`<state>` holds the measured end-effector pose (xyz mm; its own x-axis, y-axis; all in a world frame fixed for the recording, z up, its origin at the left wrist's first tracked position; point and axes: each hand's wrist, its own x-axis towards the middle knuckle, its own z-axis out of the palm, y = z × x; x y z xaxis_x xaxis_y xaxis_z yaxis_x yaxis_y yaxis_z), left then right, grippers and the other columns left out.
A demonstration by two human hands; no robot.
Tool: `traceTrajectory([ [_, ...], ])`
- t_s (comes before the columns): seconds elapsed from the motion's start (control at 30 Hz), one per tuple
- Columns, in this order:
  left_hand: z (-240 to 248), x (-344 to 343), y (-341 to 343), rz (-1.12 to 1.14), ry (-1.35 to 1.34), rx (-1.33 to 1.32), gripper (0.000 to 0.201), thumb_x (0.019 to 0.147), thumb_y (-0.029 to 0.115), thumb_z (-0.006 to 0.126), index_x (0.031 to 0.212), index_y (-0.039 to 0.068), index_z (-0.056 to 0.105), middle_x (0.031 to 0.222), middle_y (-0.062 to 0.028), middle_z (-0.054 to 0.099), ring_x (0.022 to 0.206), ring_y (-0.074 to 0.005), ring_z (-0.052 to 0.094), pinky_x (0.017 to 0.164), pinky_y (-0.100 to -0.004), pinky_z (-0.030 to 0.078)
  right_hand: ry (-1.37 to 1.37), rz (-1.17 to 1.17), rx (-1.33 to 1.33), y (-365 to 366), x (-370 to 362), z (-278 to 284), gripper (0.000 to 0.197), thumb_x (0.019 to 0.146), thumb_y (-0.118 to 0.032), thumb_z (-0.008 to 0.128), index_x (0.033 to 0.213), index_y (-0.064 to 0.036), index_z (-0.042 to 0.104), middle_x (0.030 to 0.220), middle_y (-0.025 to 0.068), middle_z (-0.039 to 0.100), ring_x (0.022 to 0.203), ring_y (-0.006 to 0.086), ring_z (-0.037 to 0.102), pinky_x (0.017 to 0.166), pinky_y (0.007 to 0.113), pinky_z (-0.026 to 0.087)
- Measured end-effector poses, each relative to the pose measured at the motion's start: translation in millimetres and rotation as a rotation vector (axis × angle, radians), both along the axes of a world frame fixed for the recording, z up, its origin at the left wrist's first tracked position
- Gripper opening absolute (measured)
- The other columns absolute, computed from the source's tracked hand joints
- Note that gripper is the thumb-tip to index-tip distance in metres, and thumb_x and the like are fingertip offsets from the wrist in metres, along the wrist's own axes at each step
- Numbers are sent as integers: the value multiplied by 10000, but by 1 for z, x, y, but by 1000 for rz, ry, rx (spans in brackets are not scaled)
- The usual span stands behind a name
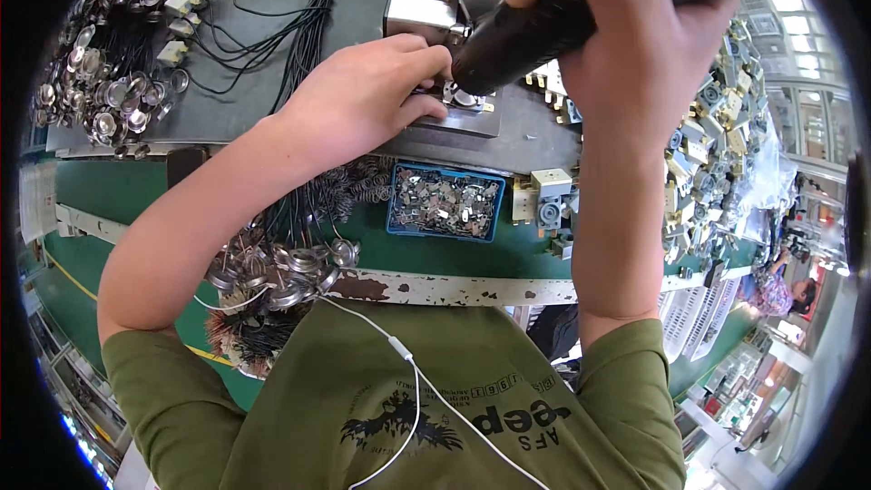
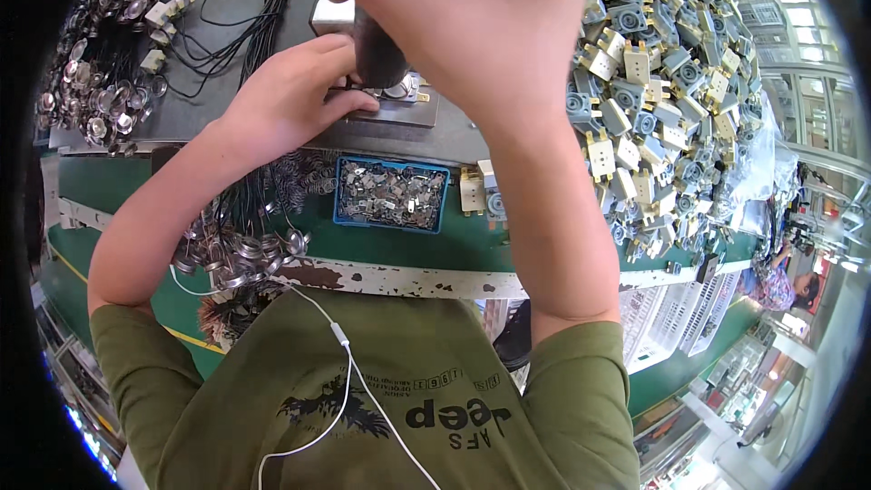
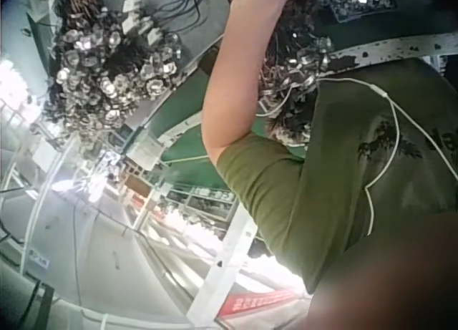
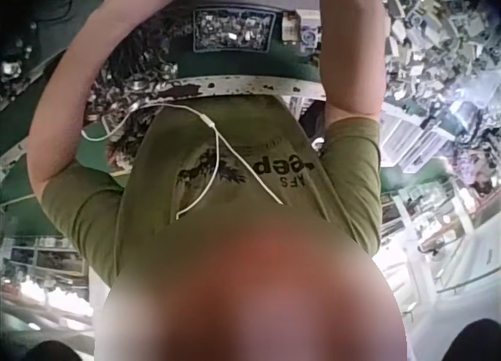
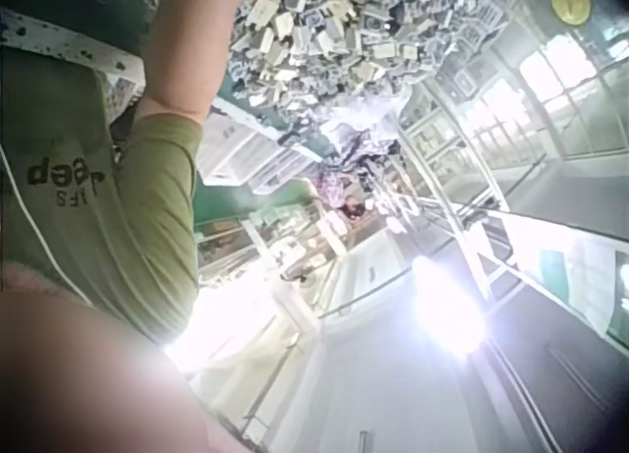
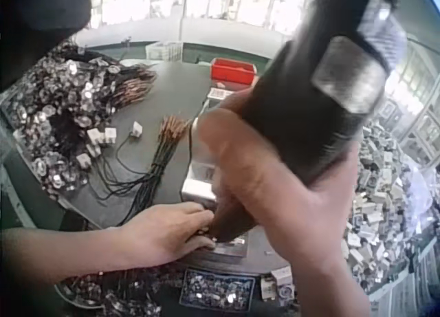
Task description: Assembling small electronic motors at a factory workstation using a specialized assembly tool.
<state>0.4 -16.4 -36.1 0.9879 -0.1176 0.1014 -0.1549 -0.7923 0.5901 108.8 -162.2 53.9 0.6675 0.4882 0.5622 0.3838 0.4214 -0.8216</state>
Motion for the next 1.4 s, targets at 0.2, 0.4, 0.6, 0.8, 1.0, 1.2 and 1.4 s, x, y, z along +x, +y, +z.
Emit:
traceTrajectory([
  [0.2,-2,0,-4,-4,-49,-2,280,908,227,735,1110,81,608,1010,-111,630,968,-335,657,818,-449,531,-16,-64,19,-6,-3,1,263,878,-117,817,1042,32,675,778,77,689,540,127,621,494,249,483],
  [0.4,-5,-2,-4,-37,-192,49,188,889,192,740,1025,106,645,935,-76,636,912,-316,656,775,-448,516,-14,-144,20,-8,-7,3,310,895,-128,813,1085,58,653,817,91,680,560,129,618,516,250,482],
  [0.6,-14,-5,-3,-62,-339,53,108,861,170,759,924,124,683,904,-25,661,868,-250,661,742,-393,482,22,-235,54,-10,-11,9,320,917,-123,800,1123,61,638,821,91,668,581,132,622,522,257,483],
  [0.8,-12,-1,-3,-51,-367,59,106,853,178,770,891,119,690,1019,-2,694,937,-229,670,776,-377,495,-41,-305,80,-12,-9,11,277,935,-129,784,1097,45,641,749,68,657,551,129,610,517,264,484],
  [1.0,-17,2,0,-84,-315,44,120,869,200,760,925,123,687,1075,6,702,993,-235,668,815,-397,517,-182,-396,163,-3,0,18,223,944,-99,767,1083,20,638,708,56,649,528,130,604,512,270,483],
  [1.2,-10,3,1,-115,-244,21,106,896,185,731,954,109,683,1100,0,692,1001,-268,662,821,-421,528,-118,-489,142,7,0,18,203,951,-80,753,1074,15,623,722,63,648,532,136,605,514,278,484],
  [1.4,-10,1,0,-103,-266,46,89,870,116,752,916,95,679,1162,-40,707,970,-279,671,846,-408,545,-137,-439,193,11,4,14,195,937,-44,757,1073,17,632,777,69,669,557,132,614,521,278,492],
])
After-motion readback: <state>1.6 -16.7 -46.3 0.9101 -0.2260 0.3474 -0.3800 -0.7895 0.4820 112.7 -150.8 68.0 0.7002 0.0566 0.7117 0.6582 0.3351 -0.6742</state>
